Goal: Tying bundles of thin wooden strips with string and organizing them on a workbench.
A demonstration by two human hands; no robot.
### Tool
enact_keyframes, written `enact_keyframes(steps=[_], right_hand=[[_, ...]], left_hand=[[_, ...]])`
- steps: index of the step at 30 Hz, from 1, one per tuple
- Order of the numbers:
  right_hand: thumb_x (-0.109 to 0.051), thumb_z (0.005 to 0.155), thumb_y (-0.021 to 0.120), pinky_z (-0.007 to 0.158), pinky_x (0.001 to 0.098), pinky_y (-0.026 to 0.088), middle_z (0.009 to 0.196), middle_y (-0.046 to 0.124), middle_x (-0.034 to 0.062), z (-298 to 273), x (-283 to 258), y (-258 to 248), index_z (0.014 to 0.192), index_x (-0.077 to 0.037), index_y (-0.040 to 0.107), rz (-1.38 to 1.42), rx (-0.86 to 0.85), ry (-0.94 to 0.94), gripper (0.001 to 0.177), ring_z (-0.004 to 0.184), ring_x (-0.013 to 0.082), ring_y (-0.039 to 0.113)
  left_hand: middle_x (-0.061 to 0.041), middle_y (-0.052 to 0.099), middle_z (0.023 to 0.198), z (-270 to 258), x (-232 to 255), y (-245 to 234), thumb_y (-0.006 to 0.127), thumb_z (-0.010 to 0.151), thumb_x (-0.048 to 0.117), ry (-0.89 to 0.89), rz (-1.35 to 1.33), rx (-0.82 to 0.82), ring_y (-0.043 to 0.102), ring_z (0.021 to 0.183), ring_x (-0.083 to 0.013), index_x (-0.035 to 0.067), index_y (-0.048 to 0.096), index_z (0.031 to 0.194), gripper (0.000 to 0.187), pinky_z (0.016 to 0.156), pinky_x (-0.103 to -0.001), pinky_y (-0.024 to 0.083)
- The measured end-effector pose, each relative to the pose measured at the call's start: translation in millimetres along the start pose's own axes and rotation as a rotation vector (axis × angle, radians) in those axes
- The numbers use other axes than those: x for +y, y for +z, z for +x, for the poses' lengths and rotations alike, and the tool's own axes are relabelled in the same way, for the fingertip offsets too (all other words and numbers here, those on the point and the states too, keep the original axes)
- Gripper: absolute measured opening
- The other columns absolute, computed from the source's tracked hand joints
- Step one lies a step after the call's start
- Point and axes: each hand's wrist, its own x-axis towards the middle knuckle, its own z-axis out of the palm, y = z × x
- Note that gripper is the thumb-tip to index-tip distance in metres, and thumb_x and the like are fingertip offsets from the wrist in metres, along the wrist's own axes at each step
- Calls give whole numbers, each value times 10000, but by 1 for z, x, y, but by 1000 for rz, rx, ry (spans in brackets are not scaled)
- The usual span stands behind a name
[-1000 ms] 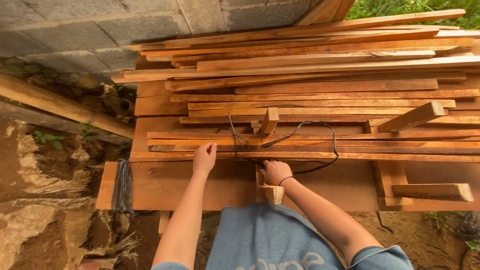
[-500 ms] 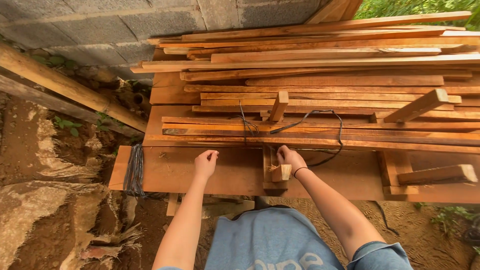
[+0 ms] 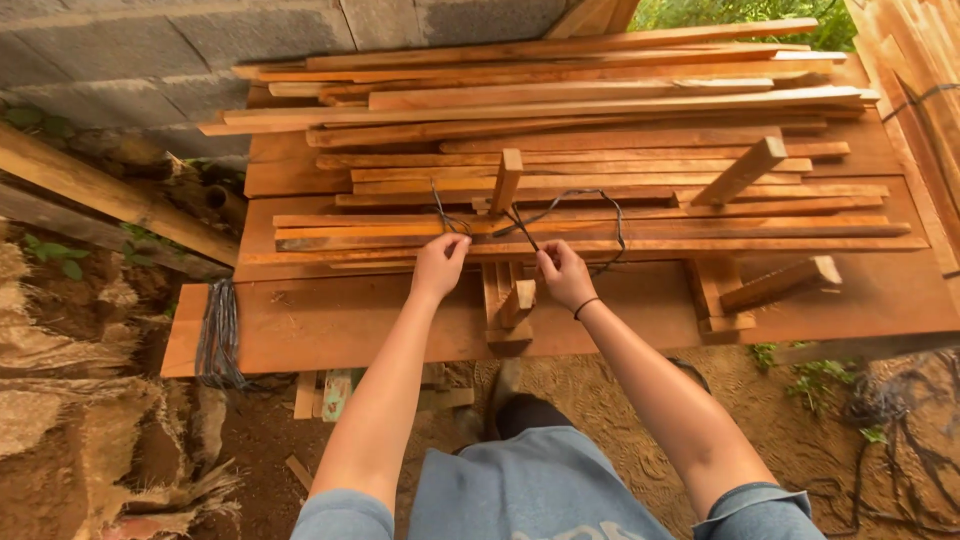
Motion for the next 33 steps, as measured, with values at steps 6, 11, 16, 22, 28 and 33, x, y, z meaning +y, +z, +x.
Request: enact_keyframes(steps=[6,11,16,22,28,33], right_hand=[[-197,1045,606,708,311,563,817,734,55,-8,-18,-23,1152,-120,658,215,7,-62,142,748,161,696],[-168,1045,616,680,273,563,795,715,47,0,-15,-48,1129,-78,658,396,3,-87,131,716,128,664],[-127,1047,602,625,251,574,775,678,37,10,-11,-95,1123,-39,659,479,-6,-129,130,674,104,643],[-141,1055,571,479,220,496,600,619,8,1,17,-178,1059,-63,728,505,-79,-111,175,514,83,579],[-137,1077,518,332,178,356,473,490,9,17,31,-258,1079,-32,703,720,-129,-61,212,353,79,464],[-137,1087,494,304,186,334,525,406,-19,43,72,-290,1173,-18,677,849,-96,25,235,341,55,420]], left_hand=[[-29,767,887,1,64,22,615,1000,379,36,-56,-66,733,903,-241,191,789,1079,268,841,-399,578],[-81,741,835,5,121,60,592,979,628,62,-97,-144,715,929,-283,185,789,1032,487,896,-424,551],[-123,779,915,23,153,117,637,960,483,170,67,-233,727,960,-376,148,795,1025,376,869,-469,556],[-10,713,676,54,183,200,601,986,550,-10,-132,-69,690,775,-174,267,824,940,364,783,-327,550],[-272,670,1296,17,158,343,209,1113,472,-29,-412,-166,493,1374,-428,31,734,1219,694,1202,-557,268],[-120,762,1054,-70,143,442,419,1048,554,-514,-610,-692,722,1015,-244,125,776,1145,566,854,-314,570]])
